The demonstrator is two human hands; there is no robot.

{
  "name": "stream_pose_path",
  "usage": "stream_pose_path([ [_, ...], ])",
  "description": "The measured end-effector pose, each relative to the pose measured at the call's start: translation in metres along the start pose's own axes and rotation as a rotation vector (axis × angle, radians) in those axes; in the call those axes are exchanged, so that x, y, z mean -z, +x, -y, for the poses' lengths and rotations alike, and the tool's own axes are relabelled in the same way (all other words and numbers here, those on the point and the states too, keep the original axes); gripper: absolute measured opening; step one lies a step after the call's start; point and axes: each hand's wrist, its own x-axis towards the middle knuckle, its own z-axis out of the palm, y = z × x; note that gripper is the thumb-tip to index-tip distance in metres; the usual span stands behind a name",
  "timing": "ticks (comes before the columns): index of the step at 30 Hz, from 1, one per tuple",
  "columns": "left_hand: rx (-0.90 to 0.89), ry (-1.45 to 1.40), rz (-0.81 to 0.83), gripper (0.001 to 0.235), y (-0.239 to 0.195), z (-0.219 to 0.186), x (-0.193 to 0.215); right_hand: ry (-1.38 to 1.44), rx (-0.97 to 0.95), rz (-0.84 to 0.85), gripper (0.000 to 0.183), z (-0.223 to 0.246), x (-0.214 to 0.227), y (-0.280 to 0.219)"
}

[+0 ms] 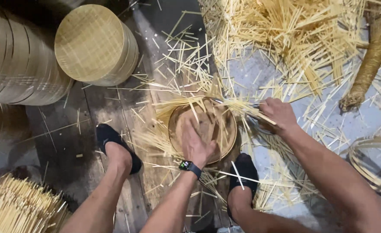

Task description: The person sits on the floor and works a woven bamboo mat over a round wooden mold, pressing it into shape. They trim the excess bamboo strips with scissors, fold the overhanging ends down, fit a bamboo rim ring around the edge, and place the finished round tray onto a stack of similar trays.

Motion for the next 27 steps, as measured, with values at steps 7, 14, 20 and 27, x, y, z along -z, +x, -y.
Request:
stream_pose_path([
  [7, -0.106, 0.058, 0.137, 0.119, 0.002, 0.01, 0.011, -0.233, 0.095, -0.248, 0.048, 0.041, 0.014, 0.014],
  [14, -0.077, 0.119, 0.244, 0.117, 0.007, 0.011, 0.019, 0.094, -0.052, 0.058, 0.027, 0.019, 0.008, -0.007],
  [20, -0.153, 0.115, 0.292, 0.122, 0.013, 0.016, 0.022, -0.159, 0.076, -0.248, 0.054, 0.019, -0.023, 0.005],
  [27, -0.141, 0.239, 0.401, 0.116, 0.021, 0.009, 0.035, 0.104, -0.057, 0.055, 0.031, 0.006, -0.01, -0.01],
])
